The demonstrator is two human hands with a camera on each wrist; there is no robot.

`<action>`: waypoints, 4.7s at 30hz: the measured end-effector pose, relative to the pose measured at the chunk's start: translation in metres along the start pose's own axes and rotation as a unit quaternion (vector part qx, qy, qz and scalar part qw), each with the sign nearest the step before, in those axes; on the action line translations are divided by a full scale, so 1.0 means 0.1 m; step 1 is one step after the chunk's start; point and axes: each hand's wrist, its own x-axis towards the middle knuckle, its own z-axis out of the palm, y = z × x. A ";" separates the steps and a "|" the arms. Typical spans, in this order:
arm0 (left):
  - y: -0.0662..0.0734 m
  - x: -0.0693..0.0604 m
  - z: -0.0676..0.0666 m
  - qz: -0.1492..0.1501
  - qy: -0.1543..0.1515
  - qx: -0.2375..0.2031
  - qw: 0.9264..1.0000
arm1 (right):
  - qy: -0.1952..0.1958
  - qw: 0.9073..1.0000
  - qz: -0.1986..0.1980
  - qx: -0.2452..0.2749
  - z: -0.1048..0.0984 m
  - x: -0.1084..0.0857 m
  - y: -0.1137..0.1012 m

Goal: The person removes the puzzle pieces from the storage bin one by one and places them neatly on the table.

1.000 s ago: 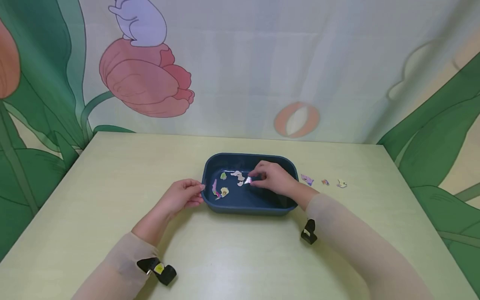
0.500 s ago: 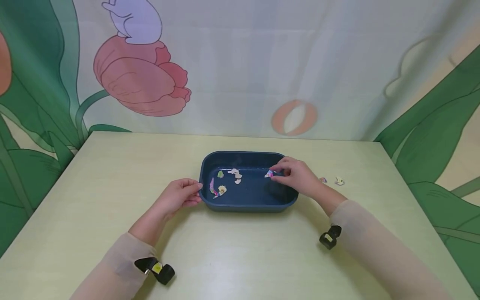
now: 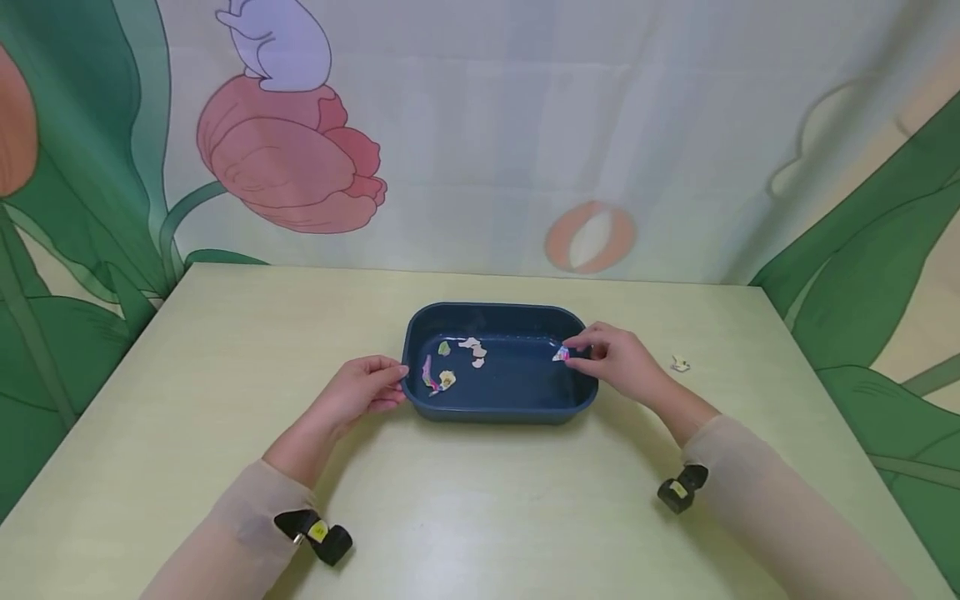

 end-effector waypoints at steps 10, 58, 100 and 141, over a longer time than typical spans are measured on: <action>-0.01 0.03 0.00 -0.004 0.005 -0.004 1.000 | 0.008 1.000 0.028 0.008 -0.11 -0.10 0.14; 0.02 0.01 0.00 -0.012 -0.002 0.000 1.000 | 0.028 0.981 0.187 -0.032 -0.80 -0.64 0.78; 0.02 0.01 -0.01 -0.014 -0.008 -0.001 1.000 | 0.016 0.955 0.291 -0.063 -0.84 -0.74 1.35; 0.02 0.01 -0.01 -0.018 -0.005 0.007 1.000 | 0.066 0.967 0.235 -0.068 -0.84 -0.63 1.31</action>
